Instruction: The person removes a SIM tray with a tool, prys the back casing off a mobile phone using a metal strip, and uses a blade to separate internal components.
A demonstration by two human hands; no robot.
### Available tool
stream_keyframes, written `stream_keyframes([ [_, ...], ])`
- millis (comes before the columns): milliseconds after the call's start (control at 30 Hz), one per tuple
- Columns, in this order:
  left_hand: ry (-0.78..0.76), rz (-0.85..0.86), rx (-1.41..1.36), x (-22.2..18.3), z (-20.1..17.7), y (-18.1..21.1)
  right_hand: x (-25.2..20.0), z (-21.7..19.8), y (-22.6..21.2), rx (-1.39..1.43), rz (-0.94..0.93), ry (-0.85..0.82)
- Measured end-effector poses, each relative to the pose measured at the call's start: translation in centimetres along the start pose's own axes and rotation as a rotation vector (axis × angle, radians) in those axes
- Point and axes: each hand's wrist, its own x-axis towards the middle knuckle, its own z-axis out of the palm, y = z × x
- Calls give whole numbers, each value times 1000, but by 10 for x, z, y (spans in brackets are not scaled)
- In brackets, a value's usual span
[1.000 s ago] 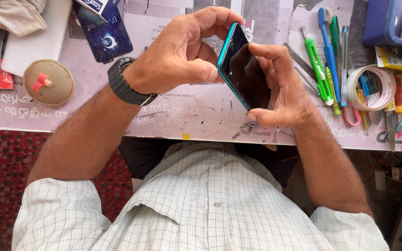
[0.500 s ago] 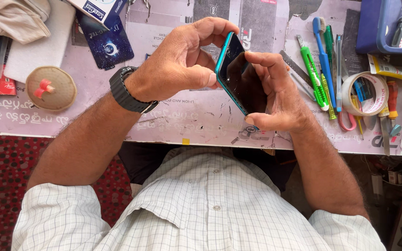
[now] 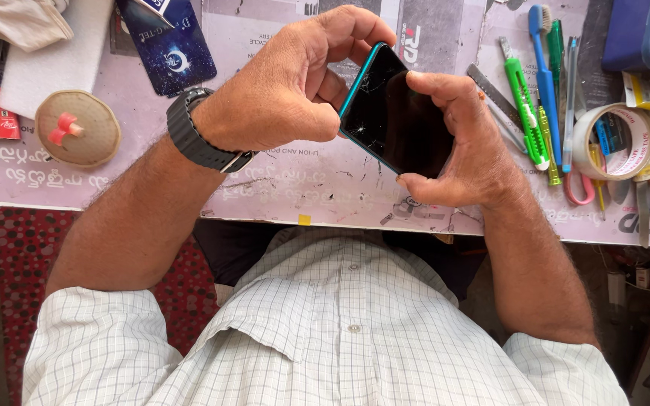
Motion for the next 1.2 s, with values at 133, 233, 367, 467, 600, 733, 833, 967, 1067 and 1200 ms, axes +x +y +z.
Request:
stream_keyframes([
  [133, -16, 28, -9, -1, -2, -2, 1, 0, -2, -32, 2, 3],
  [233, -10, 16, -15, -1, -2, -1, 2, 0, -3, -85, -7, 12],
  [367, 12, 16, -3, -1, -1, -4, 0, -2, -5, -197, -25, 38],
  [467, -16, 70, 10, -1, -3, -9, 0, -1, -5, -221, -36, 47],
  [600, -17, 82, 30, -1, -4, -14, -2, -3, -5, -292, -27, 62],
  [733, -12, 79, 12, -1, -4, -16, -1, -5, -2, -317, -40, 49],
  [833, -12, 76, 12, 1, -4, -18, -2, -6, -3, -351, -51, 51],
  [967, -17, 115, 20, 1, -6, -20, 0, -4, -4, -381, -65, 66],
  [1067, -13, 121, 25, 1, -5, -20, -1, -5, -6, -388, -61, 69],
  [1200, -2, 105, 41, 2, -3, -15, 1, -5, -9, -396, -55, 65],
])
